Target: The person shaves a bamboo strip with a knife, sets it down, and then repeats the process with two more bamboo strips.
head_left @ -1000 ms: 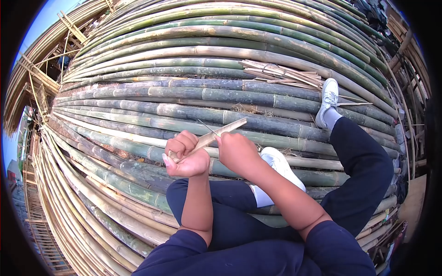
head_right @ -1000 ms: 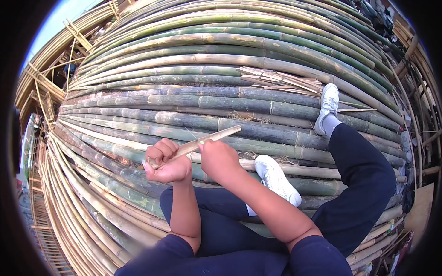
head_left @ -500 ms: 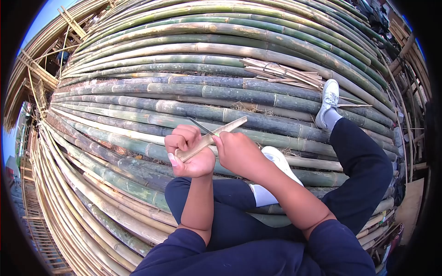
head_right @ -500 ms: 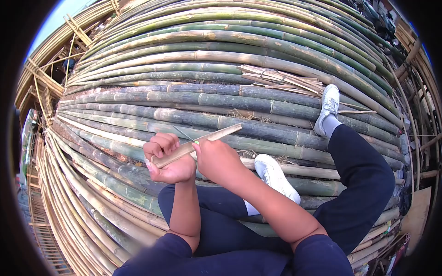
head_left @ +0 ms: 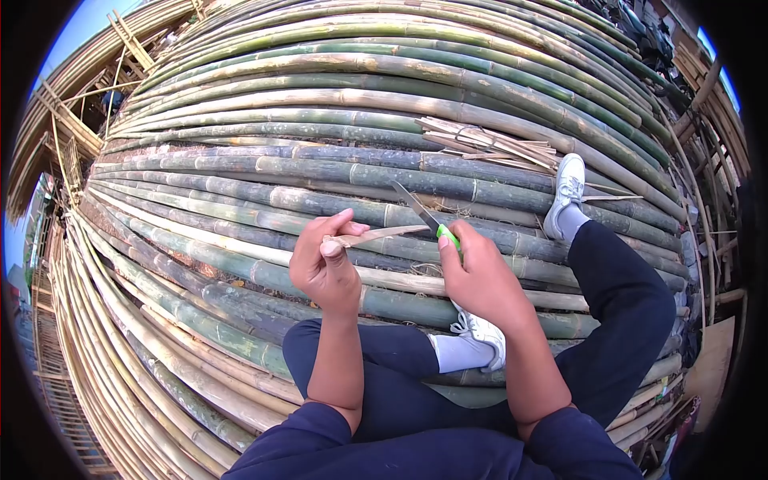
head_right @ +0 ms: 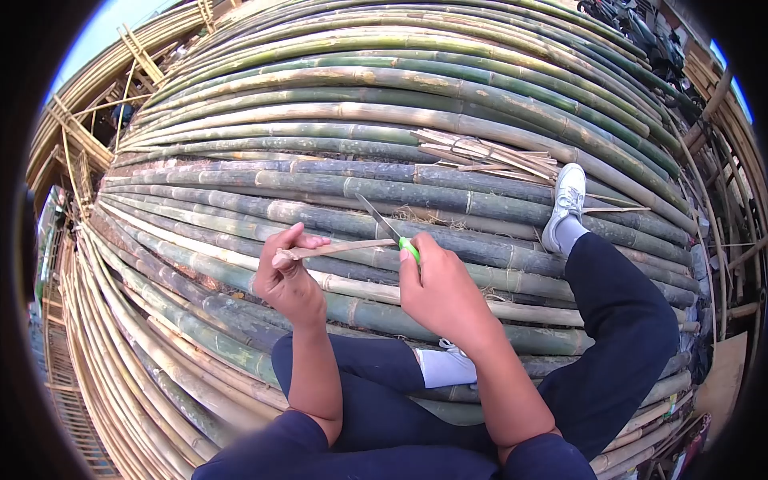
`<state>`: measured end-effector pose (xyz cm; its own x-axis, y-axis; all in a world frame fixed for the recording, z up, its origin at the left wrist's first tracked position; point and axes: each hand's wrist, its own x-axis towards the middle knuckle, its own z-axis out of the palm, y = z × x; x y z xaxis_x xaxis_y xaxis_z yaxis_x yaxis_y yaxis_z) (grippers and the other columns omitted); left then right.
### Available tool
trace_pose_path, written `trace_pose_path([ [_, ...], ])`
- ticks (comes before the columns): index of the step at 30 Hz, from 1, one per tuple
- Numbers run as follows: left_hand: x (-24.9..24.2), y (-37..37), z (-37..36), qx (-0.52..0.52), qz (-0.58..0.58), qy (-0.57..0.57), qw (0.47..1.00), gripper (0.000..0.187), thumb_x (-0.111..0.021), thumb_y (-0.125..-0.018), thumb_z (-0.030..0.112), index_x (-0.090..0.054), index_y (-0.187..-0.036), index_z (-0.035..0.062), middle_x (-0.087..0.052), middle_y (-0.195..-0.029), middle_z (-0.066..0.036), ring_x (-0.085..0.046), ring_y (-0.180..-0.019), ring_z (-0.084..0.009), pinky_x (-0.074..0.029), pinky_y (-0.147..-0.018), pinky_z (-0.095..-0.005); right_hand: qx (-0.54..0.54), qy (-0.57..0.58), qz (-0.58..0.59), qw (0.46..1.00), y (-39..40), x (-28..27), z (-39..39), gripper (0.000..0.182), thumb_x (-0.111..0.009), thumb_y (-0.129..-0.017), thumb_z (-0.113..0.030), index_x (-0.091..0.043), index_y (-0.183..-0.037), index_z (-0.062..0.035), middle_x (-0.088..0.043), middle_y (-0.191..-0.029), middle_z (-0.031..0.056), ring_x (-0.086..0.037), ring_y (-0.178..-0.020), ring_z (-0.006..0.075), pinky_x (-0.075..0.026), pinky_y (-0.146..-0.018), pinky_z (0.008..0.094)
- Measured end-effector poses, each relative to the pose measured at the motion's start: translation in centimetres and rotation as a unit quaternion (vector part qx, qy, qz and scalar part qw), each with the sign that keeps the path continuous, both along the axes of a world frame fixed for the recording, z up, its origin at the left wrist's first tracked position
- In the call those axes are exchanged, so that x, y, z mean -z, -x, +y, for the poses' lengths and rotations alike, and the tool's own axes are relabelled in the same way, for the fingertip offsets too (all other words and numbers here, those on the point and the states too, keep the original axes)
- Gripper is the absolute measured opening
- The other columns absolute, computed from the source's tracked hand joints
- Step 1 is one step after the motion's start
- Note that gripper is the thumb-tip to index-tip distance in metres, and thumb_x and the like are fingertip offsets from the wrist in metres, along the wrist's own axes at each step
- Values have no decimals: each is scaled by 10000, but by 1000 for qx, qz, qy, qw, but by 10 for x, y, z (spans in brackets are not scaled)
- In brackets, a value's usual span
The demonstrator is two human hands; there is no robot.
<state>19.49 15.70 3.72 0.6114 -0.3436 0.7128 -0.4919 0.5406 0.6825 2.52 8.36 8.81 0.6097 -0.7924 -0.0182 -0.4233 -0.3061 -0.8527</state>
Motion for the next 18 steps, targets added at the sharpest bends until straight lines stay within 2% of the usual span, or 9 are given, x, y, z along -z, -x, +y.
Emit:
trace_pose_path([
  [1,0,-1,1,22,-23,28,999,338,-598,-934,239,-626,-1048,-78,-624,-805,-124,-649,-716,-195,-577,-683,-341,1,1,-1,1000,1,-1,1,204,-472,-936,-154,-486,-889,44,-583,-714,277,-570,-692,459,-422,-653,498],
  [2,-3,2,3,23,-24,29,999,338,-598,-934,239,-626,-1048,-78,-624,-805,-124,-649,-716,-195,-577,-683,-341,-2,4,4,1000,2,-2,2,208,-471,-938,-156,-487,-885,45,-581,-708,276,-571,-688,457,-421,-651,499],
  [4,-11,8,8,26,-63,-58,996,204,-650,-880,47,-630,-1044,-71,-653,-827,-133,-675,-747,-206,-576,-687,-312,-3,8,8,1000,2,-5,7,213,-471,-940,-158,-488,-881,46,-580,-702,274,-571,-684,456,-421,-649,499],
  [5,-10,7,5,25,-93,-41,995,251,-665,-808,-92,-639,-1055,-61,-669,-851,-134,-688,-773,-196,-566,-657,-261,-10,7,9,1000,2,-9,10,220,-469,-945,-161,-491,-876,47,-573,-693,274,-566,-675,456,-418,-642,502],
  [11,-16,13,7,-15,-125,-144,982,236,-714,-778,-72,-670,-1008,-46,-679,-869,-112,-683,-766,-144,-537,-629,-206,-26,24,-49,998,2,-27,30,248,-460,-963,-164,-498,-833,44,-540,-653,267,-540,-642,459,-399,-612,515],
  [15,-20,19,2,-52,-74,-111,990,219,-726,-772,-62,-674,-984,-49,-681,-861,-105,-669,-748,-119,-535,-631,-203,1,23,-46,999,4,-21,23,270,-458,-967,-164,-487,-789,38,-530,-640,259,-536,-622,450,-396,-587,503],
  [18,-23,13,12,-95,-135,-121,979,216,-736,-767,-57,-674,-973,-50,-671,-835,-95,-645,-712,-108,-538,-615,-211,45,5,-54,998,16,-21,10,281,-457,-972,-169,-482,-783,38,-524,-629,247,-531,-599,429,-396,-571,481],
])
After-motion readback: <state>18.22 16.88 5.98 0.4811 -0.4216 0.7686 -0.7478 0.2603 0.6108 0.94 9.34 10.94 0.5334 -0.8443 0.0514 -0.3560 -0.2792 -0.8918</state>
